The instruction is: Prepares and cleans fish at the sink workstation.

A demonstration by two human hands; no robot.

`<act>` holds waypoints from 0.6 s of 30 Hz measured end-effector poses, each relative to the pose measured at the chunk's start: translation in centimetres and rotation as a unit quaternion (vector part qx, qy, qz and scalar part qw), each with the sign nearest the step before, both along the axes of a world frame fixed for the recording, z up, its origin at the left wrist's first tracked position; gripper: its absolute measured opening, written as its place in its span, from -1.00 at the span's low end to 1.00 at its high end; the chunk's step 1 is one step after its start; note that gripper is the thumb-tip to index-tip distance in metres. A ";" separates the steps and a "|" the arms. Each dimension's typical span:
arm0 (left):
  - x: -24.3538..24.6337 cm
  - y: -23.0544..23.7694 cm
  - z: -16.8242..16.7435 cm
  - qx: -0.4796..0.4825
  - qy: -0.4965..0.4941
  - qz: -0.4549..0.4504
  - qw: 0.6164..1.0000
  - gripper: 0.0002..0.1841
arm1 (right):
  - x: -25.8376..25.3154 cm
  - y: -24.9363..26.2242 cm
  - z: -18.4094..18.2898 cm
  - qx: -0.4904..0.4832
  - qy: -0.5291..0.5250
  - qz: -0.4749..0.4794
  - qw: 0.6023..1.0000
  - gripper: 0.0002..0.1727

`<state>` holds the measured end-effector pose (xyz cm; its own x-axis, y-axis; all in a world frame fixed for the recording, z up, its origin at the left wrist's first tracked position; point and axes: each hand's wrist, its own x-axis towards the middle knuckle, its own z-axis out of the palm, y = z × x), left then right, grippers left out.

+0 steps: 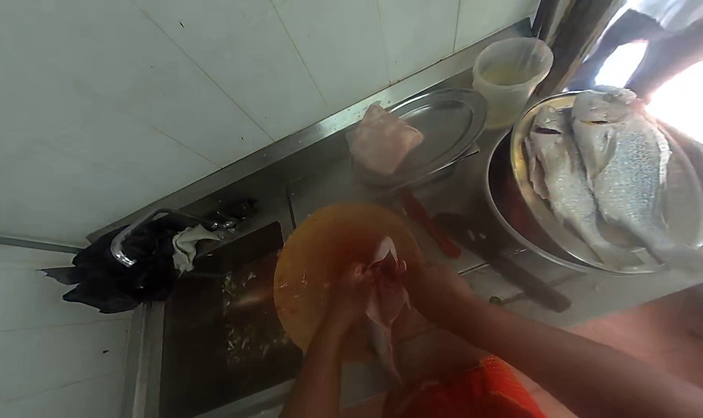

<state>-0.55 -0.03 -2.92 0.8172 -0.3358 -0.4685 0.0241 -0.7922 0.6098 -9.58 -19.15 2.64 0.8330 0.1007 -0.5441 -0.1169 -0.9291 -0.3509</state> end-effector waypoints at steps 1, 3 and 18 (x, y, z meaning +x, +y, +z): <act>-0.1 -0.1 0.0 -0.003 -0.002 -0.004 1.000 -0.60 | -0.3 0.3 -0.4 0.018 -0.010 -0.001 1.000 -0.79; 0.1 -0.4 0.1 -0.016 -0.007 -0.005 1.000 -0.63 | -2.0 1.0 0.4 0.060 -0.002 0.036 0.998 -0.78; 0.7 0.0 0.0 0.020 -0.043 -0.065 0.997 -0.69 | 2.1 -1.9 2.8 -0.042 -0.100 0.146 0.983 -0.90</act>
<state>0.11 -0.02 -2.92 0.8059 -0.4242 -0.4131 -0.1314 -0.8084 0.5738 -7.45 -21.03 5.40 0.8659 0.3137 -0.3896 0.2234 -0.9394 -0.2600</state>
